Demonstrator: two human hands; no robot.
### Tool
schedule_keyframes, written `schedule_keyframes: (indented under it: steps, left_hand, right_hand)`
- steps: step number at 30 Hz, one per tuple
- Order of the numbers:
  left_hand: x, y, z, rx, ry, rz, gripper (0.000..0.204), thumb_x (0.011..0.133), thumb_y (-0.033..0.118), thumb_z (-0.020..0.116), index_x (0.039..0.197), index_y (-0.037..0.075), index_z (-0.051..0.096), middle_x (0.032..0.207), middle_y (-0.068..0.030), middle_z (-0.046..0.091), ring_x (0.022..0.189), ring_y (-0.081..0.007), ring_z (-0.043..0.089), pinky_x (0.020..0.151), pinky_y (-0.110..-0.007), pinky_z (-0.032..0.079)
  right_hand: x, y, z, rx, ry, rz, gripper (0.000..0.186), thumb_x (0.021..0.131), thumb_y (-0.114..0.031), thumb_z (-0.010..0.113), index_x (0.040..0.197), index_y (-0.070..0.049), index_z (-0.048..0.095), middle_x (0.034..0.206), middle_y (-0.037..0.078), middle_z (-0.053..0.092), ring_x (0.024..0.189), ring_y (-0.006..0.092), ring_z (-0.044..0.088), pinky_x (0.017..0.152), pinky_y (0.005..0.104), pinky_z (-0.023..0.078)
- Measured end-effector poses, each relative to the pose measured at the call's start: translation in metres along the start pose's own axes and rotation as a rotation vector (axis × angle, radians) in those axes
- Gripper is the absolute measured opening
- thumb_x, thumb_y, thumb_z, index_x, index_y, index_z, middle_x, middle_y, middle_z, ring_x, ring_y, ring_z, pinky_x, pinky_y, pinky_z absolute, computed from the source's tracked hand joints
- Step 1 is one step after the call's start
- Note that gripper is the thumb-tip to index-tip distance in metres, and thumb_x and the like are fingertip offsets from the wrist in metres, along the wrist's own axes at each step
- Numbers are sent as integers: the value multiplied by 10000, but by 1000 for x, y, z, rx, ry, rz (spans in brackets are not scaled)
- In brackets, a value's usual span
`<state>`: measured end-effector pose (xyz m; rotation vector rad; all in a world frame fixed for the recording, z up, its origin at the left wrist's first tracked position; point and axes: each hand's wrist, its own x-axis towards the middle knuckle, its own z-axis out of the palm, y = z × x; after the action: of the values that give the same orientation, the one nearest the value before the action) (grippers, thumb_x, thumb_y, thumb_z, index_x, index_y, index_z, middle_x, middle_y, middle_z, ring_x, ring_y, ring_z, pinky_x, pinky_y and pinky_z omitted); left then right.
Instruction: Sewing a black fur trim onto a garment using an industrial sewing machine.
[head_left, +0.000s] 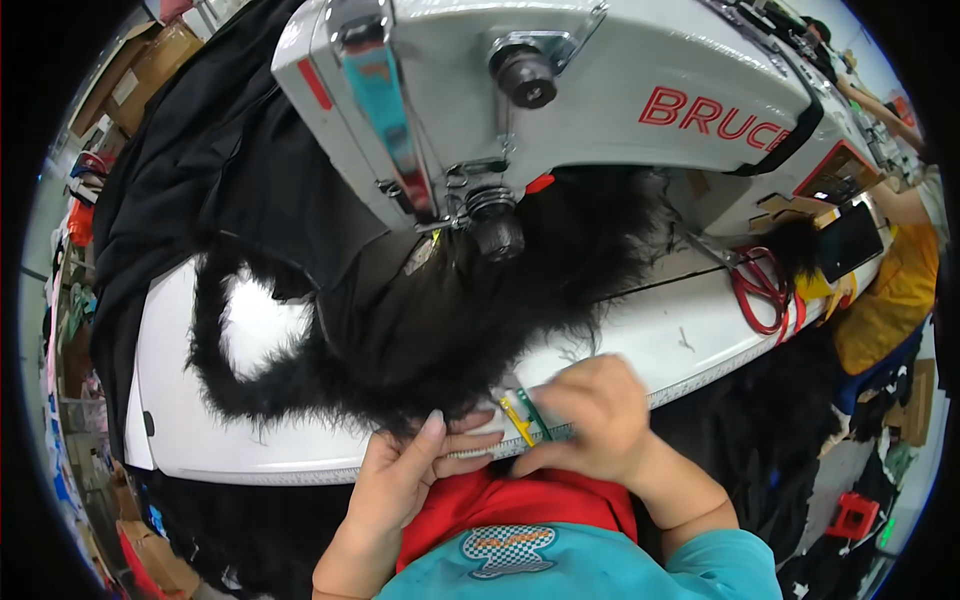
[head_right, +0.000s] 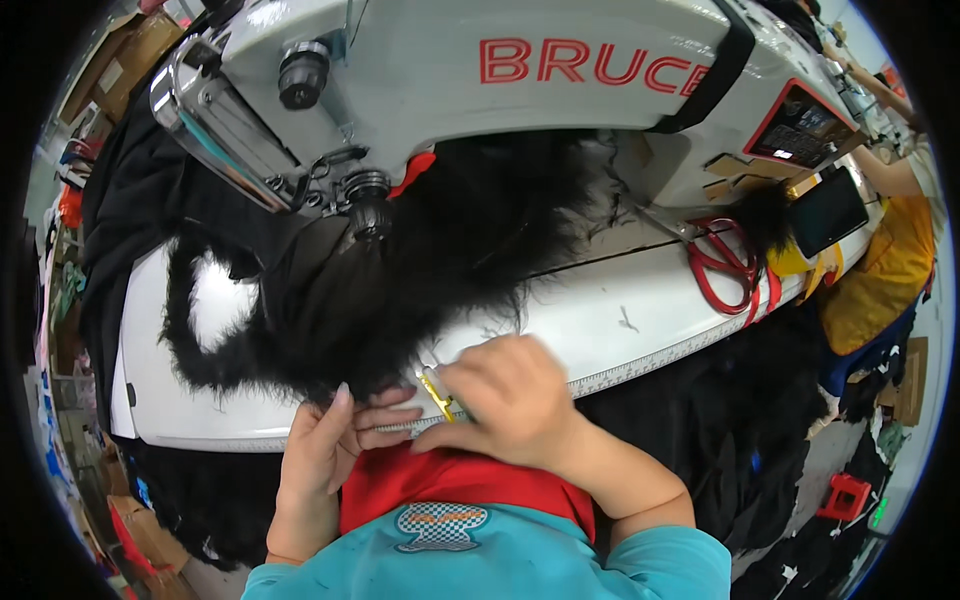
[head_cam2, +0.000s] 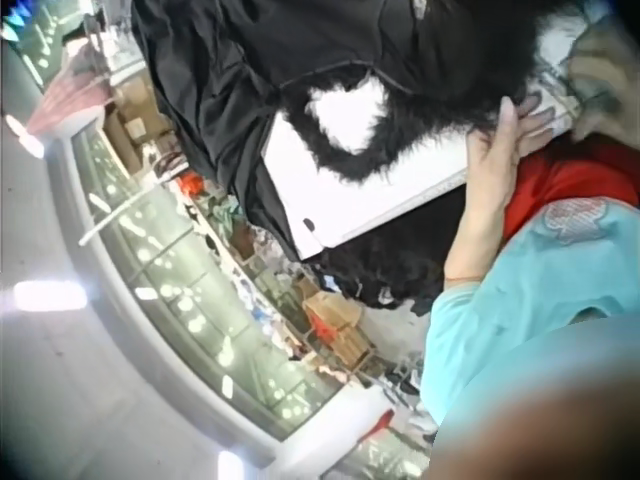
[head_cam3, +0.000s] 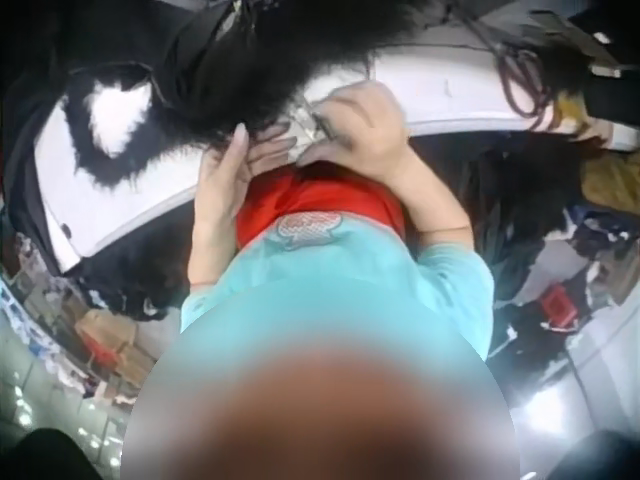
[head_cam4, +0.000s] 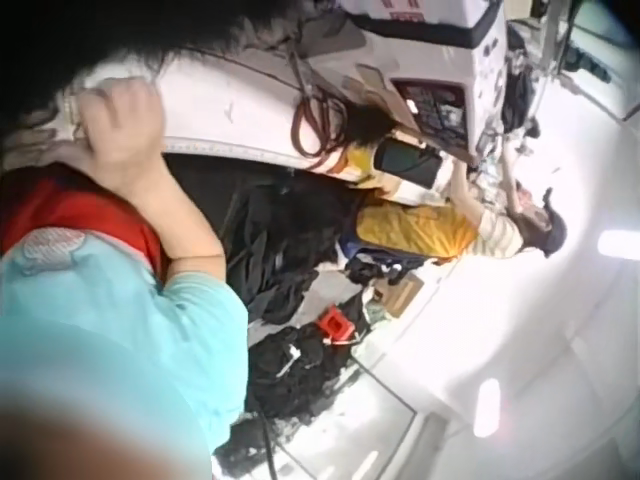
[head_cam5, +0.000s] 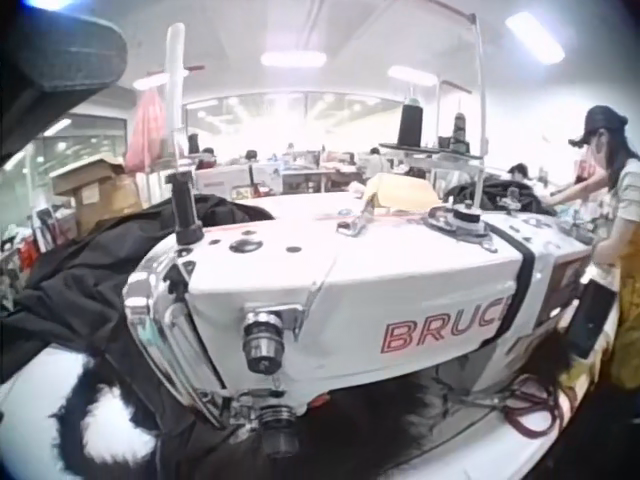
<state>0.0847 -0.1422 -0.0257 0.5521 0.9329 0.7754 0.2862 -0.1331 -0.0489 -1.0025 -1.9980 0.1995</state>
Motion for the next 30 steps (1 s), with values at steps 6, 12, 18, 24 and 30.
schedule_keyframes:
  steps: [6, 12, 18, 24, 30]
  left_hand:
    - [-6, 3, -1, 36, 32, 108, 343, 910, 145, 369, 1075, -148, 436, 1069, -250, 514, 994, -315, 533, 859, -367, 455]
    - [-24, 11, -41, 52, 103, 209, 380, 926, 191, 307, 943, -140, 495, 882, -277, 574, 767, -334, 616, 651, -362, 541]
    - [-31, 34, -63, 159, 211, 202, 519, 913, 336, 333, 871, -147, 519, 794, -263, 591, 672, -309, 629, 560, -315, 546]
    - [-2, 53, -37, 177, 97, -23, 558, 870, 391, 433, 918, -159, 519, 805, -225, 595, 698, -297, 628, 611, -337, 542]
    - [32, 53, -20, -66, 73, 113, 359, 831, 149, 542, 1116, -51, 454, 1066, -119, 539, 968, -196, 533, 818, -324, 451]
  right_hand:
    - [-9, -8, 24, -75, -93, -17, 363, 589, -145, 722, 903, -27, 582, 996, 128, 520, 883, 266, 514, 721, 333, 440]
    - [-13, 1, -4, 55, 13, 236, 547, 657, 2, 685, 1151, -5, 449, 1305, 205, 239, 1085, 300, 453, 853, 332, 445]
    - [-30, 9, -9, 412, 270, 546, 261, 728, 129, 518, 978, 57, 538, 1153, 223, 450, 1027, 280, 524, 824, 330, 455]
    - [72, 6, -13, 69, -181, -99, 329, 646, 21, 585, 964, -1, 501, 882, 118, 541, 598, 146, 554, 440, 242, 448]
    - [77, 19, 16, -353, -257, -691, 188, 590, -105, 598, 775, -75, 593, 553, -15, 389, 439, 89, 411, 363, 216, 309]
